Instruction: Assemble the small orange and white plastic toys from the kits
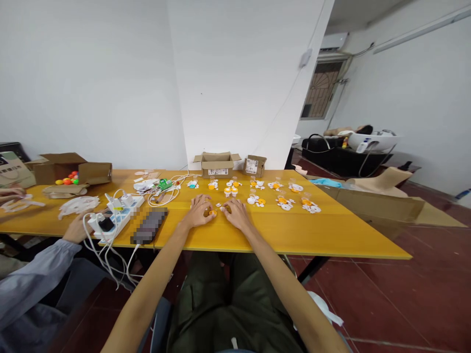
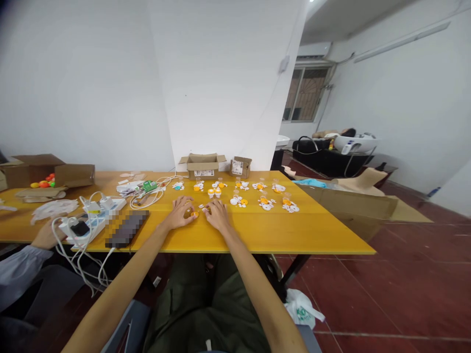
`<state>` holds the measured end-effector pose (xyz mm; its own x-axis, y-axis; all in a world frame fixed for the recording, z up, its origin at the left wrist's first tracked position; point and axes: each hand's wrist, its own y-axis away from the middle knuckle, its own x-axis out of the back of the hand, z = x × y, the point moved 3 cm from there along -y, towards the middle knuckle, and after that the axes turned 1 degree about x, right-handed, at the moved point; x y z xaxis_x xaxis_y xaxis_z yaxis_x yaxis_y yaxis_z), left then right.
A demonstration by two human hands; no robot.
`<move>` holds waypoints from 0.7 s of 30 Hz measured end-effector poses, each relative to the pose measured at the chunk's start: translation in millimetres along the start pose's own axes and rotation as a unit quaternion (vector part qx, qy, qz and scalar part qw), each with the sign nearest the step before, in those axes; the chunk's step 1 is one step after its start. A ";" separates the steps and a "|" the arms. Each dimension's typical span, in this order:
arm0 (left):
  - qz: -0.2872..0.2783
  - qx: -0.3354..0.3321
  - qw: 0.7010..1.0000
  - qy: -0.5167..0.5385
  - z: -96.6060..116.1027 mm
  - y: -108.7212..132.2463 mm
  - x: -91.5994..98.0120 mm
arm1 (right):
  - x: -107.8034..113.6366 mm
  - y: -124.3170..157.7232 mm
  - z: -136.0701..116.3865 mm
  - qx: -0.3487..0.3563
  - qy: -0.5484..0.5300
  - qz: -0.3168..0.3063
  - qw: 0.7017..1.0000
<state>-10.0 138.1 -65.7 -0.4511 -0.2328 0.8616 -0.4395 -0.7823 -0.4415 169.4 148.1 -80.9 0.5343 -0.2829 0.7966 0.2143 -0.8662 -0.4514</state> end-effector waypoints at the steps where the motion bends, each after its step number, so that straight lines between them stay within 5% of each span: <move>1: -0.002 0.000 1.000 0.002 0.2 0.0 0.1 | 0.4 0.2 -0.3 -0.003 0.005 -0.005 1.000; 21: -0.019 -0.016 0.999 0.026 3.3 -1.7 0.9 | 3.3 -0.6 -1.5 -0.006 0.036 -0.028 0.999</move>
<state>-7.1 137.3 -63.3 -0.4723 -0.1728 0.8644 -0.4810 -0.7712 -0.4169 169.8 147.1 -77.4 0.4613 -0.2630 0.8474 0.2323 -0.8860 -0.4014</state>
